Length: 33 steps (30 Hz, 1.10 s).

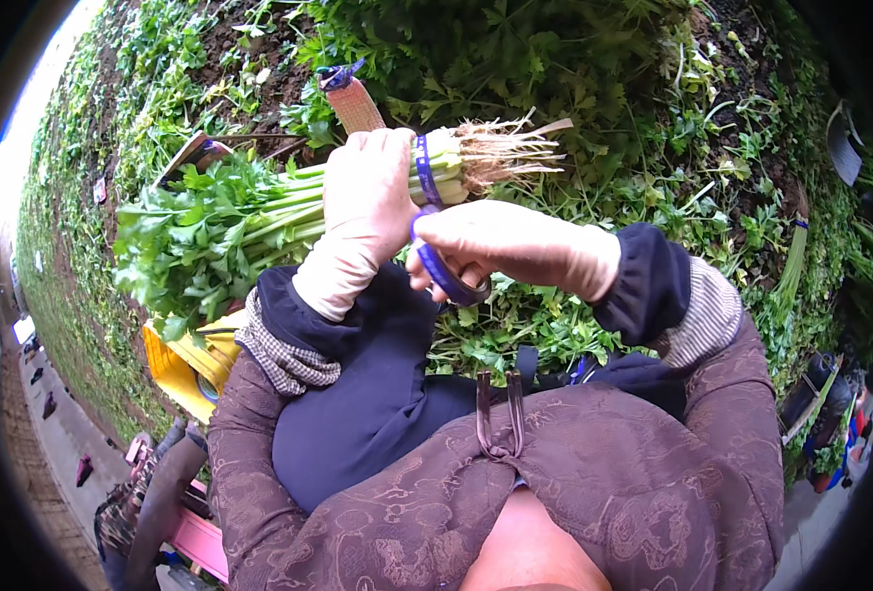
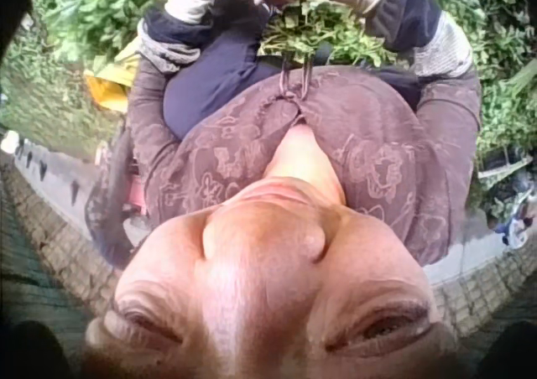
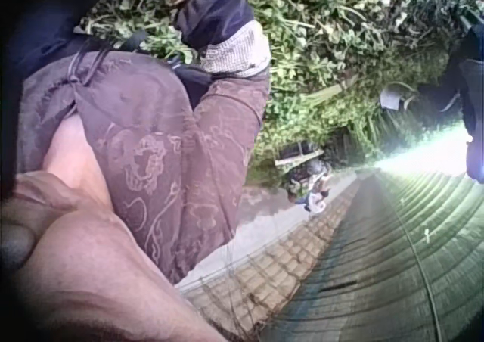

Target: The person gathers celery stalks, trims stray leaves, aligns the bunches, and secures them with blue plastic bands. The person repeats this process for multiple bunches, placing finished bundles aside.

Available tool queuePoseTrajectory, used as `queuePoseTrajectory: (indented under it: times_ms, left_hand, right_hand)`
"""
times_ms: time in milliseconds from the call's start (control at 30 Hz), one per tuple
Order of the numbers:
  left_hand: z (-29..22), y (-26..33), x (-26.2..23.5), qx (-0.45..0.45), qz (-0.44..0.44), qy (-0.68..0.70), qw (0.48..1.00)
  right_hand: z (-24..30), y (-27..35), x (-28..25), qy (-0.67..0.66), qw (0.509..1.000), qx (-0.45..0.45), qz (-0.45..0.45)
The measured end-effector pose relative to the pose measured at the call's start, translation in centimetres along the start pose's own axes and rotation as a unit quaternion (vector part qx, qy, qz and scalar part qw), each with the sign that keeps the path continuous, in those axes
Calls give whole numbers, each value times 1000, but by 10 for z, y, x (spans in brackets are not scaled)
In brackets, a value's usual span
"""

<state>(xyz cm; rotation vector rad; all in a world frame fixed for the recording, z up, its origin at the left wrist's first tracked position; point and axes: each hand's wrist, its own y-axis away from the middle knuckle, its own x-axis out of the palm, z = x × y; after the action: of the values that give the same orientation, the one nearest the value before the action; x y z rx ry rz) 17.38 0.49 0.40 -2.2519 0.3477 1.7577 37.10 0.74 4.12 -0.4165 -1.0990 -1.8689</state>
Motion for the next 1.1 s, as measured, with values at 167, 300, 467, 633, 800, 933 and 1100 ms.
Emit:
queuePoseTrajectory:
  times_ms: [167, 300, 467, 633, 800, 933, 1100]
  left_hand:
    - [3, -9, 3, -43, 18, 153, 987]
    - [-5, -1, -7, -44, 67, 23, 996]
    - [-6, 2, -5, -16, 15, 44, 999]
    - [-6, -2, -7, -16, 17, 54, 998]
    - [-7, -4, -14, -51, 56, 66, 995]
    - [-1, 1, -6, -21, 41, 34, 998]
    - [-1, 3, -6, -13, -9, 293, 956]
  right_hand:
    - [46, -10, -21, 447, 799, -394, -83]
    - [83, -85, -75, 565, 490, -632, -204]
    - [44, -128, -139, 562, 711, -320, -277]
    - [-61, -123, -87, 134, 943, -217, -212]
    - [-84, -57, 1, -253, 955, -20, -155]
    - [-25, 5, 16, -24, 997, -58, -54]
    - [59, -9, 1, 616, 663, -422, -53]
